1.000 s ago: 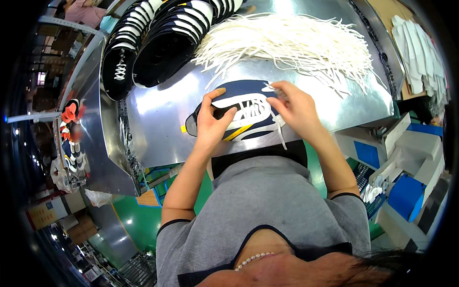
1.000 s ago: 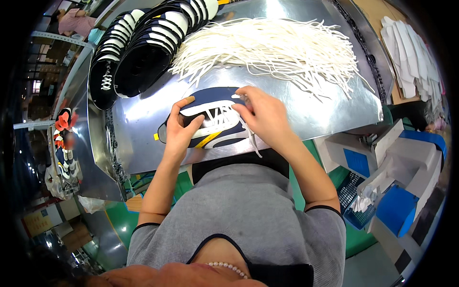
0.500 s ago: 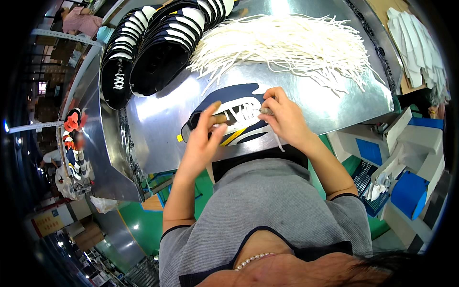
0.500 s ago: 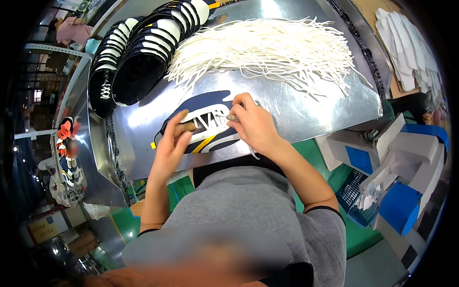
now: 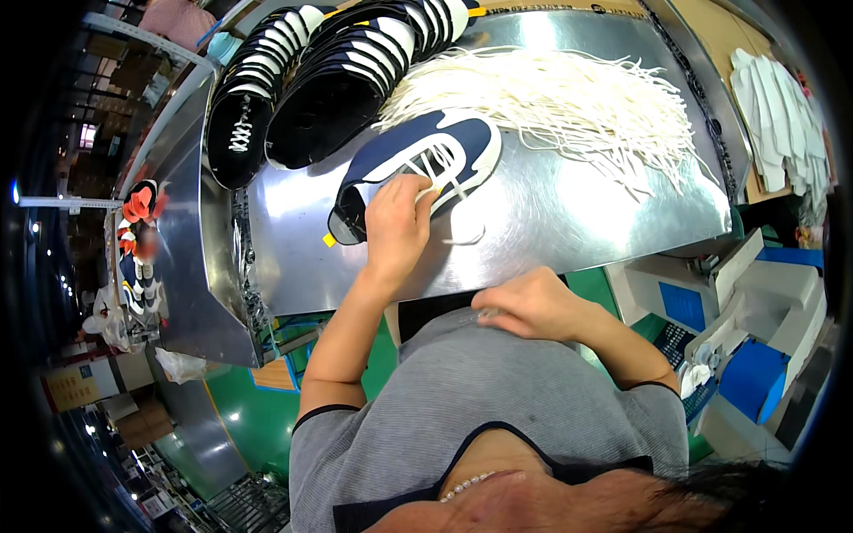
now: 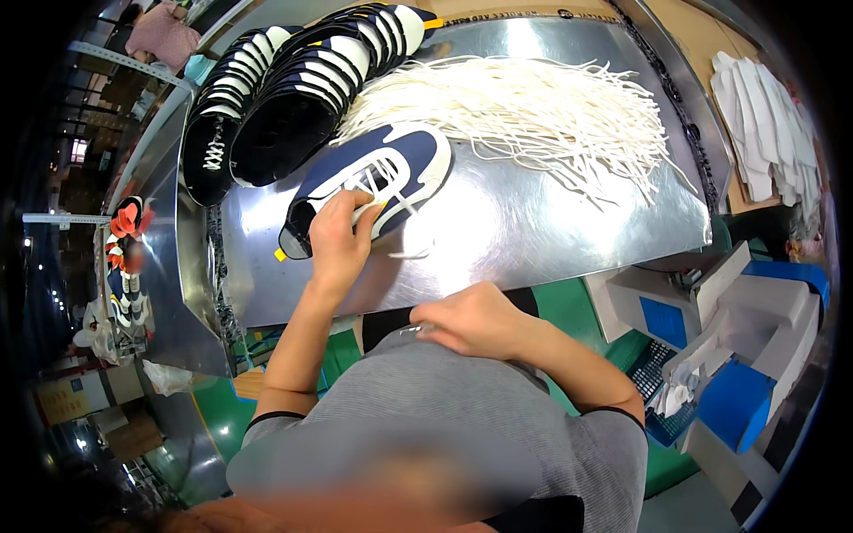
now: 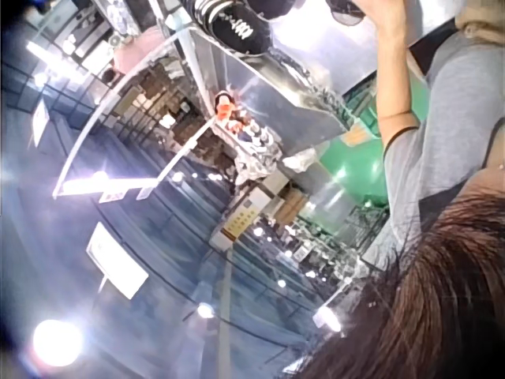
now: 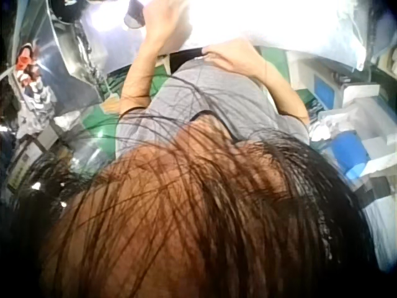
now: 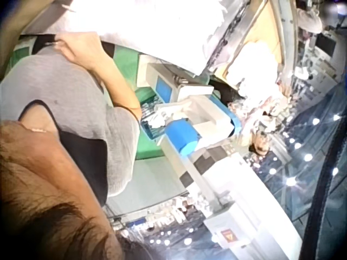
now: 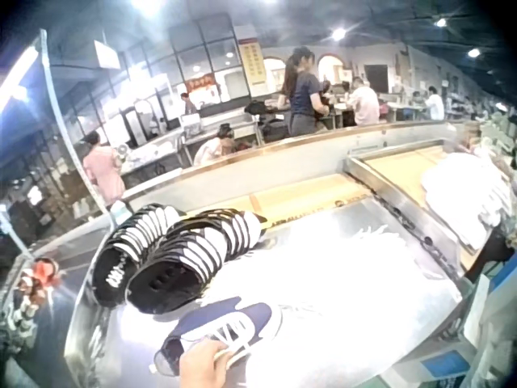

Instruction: The person laces a shoe upper by hand, threading a white shoelace through the eyelets of a blue and white sneaker upper placed on a metal work surface, then moves the finished upper to a stack.

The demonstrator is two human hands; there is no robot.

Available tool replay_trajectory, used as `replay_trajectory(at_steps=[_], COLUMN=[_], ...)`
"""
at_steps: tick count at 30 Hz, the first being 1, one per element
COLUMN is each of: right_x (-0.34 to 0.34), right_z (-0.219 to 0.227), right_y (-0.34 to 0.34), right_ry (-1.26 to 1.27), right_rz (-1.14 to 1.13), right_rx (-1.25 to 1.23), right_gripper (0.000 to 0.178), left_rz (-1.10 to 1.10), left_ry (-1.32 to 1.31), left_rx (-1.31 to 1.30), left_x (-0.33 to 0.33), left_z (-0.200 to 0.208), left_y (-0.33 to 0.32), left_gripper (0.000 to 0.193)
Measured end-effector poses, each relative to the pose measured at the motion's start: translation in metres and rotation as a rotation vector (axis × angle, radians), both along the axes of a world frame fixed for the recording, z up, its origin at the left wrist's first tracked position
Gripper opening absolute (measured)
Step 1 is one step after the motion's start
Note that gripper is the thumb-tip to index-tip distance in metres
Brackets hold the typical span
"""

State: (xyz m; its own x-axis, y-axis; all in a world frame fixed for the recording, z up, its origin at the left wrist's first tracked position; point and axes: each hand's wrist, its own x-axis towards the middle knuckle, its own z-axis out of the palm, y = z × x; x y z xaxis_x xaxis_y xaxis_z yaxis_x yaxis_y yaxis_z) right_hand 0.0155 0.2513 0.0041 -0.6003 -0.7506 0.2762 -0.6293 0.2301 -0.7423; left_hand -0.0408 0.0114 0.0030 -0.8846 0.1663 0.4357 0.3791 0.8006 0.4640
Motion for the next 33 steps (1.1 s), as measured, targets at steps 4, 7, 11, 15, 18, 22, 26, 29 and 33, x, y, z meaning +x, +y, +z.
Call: replay_trajectory(at_steps=[4,7,11,15,18,22,26,29,33], right_x=[-0.028,-0.057,-0.061,-0.067,-0.065,-0.057,-0.039,-0.02,-0.011], right_z=[-0.019,-0.022,0.01,-0.004,-0.005,-0.009,-0.004,0.016,0.022], right_y=[-0.005,-0.02,-0.03,-0.024,-0.026,-0.052,-0.056,-0.041,-0.029], right_ry=[-0.319,-0.44,-0.741,-1.144,-1.191,-1.421,-1.643,-1.744,-1.296], right_rz=[-0.451,-0.549,-0.33,0.022,0.166,0.66,0.65,0.417,0.013], right_rx=[-0.241,-0.347,-0.329,-0.734,-0.828,-1.139,-1.283,-1.161,-0.677], right_gripper=[0.023,0.023,0.02,0.025,0.028,0.031,0.025,0.015,0.013], left_rz=[-0.106,-0.192,-0.193,-0.221,-0.231,-0.281,-0.251,-0.2,-0.263], left_ry=[0.145,0.223,0.228,0.275,0.252,0.234,0.212,0.177,0.178], left_rx=[-0.038,-0.056,-0.033,0.011,0.046,0.061,0.086,0.096,0.089], left_x=[0.007,0.015,0.02,0.024,0.025,0.025,0.024,0.024,0.019], left_z=[0.002,0.016,0.032,0.049,0.049,0.042,0.043,0.039,0.034], left_y=[-0.003,0.005,0.012,0.011,0.009,0.011,0.012,0.005,0.007], left_gripper=[0.017,0.017,0.016,0.019,0.022,0.025,0.022,0.021,0.021])
